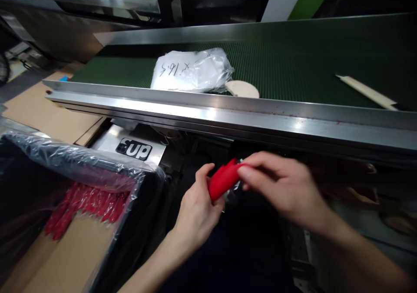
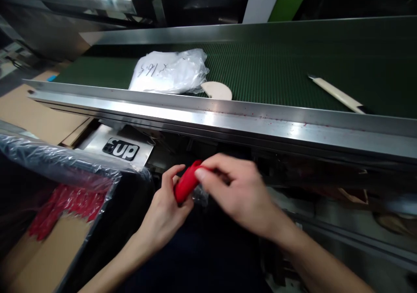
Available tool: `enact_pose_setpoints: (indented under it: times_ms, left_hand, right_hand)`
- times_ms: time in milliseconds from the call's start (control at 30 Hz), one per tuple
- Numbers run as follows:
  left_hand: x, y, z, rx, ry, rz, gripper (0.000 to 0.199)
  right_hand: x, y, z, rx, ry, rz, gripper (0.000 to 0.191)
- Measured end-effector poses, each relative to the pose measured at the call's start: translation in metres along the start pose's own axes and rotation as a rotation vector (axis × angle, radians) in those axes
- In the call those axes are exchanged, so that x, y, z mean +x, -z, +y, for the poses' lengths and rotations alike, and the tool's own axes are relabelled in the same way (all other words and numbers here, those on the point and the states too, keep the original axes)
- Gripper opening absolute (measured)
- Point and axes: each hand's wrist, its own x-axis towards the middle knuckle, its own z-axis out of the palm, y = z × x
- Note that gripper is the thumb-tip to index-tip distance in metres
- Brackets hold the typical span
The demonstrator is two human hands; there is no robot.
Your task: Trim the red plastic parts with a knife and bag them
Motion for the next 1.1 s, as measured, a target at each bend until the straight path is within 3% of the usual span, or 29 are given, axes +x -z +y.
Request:
enact_pose_setpoints:
  times_ms: [67, 133, 167, 267, 367, 667, 767, 867, 967, 1033, 1100]
  left_hand:
    - [0.006, 0.004, -0.008, -0.075, 0.043, 0.018, 0.036]
    - [0.012, 0.009, -0.014, -0.143, 0.076, 0.025, 0.012]
    - [0.015, 0.012, -0.016, -0.172, 0.092, 0.030, 0.014]
    - [0.019, 0.015, -0.015, -0.232, 0.129, 0.046, 0.022]
    - [0.018, 0.014, -0.006, -0.265, 0.136, 0.035, 0.023]
    - [0.008, 0.014, 0.002, -0.206, -0.008, 0.058, 0.023]
    - [0.000, 0.010, 0.002, -0.147, -0.077, 0.106, 0.022]
    - [-0.012, -0.002, 0.000, -0.128, -0.090, 0.187, 0.017]
    - [-0.023, -0.013, -0.004, -0.150, -0.097, 0.179, 0.017]
    - [-0.026, -0.014, -0.008, -0.164, -0.137, 0.147, 0.018]
    - [-0.026, -0.010, -0.011, -0.161, -0.186, 0.140, 0.017]
  right_hand:
    - [-0.010, 0.014, 0.001, -0.028, -0.038, 0.255, 0.010]
    - [-0.025, 0.027, 0.002, -0.170, 0.008, 0.368, 0.011]
    - [-0.034, 0.030, 0.003, -0.276, 0.061, 0.382, 0.010]
    - [-0.054, 0.030, 0.004, -0.511, 0.298, 0.290, 0.013]
    - [-0.061, 0.020, 0.008, -0.566, 0.500, 0.154, 0.021]
    - [-0.050, 0.011, 0.020, -0.670, 0.777, -0.193, 0.034]
    - [-0.049, -0.001, 0.022, -0.690, 0.778, -0.077, 0.028]
    - [-0.052, -0.022, 0.025, -0.667, 0.714, 0.187, 0.028]
    - [-0.056, -0.040, 0.030, -0.590, 0.619, 0.395, 0.038]
    - [-0.056, -0.045, 0.037, -0.492, 0.598, 0.342, 0.043]
    - [-0.052, -0.041, 0.044, -0.442, 0.601, 0.155, 0.046]
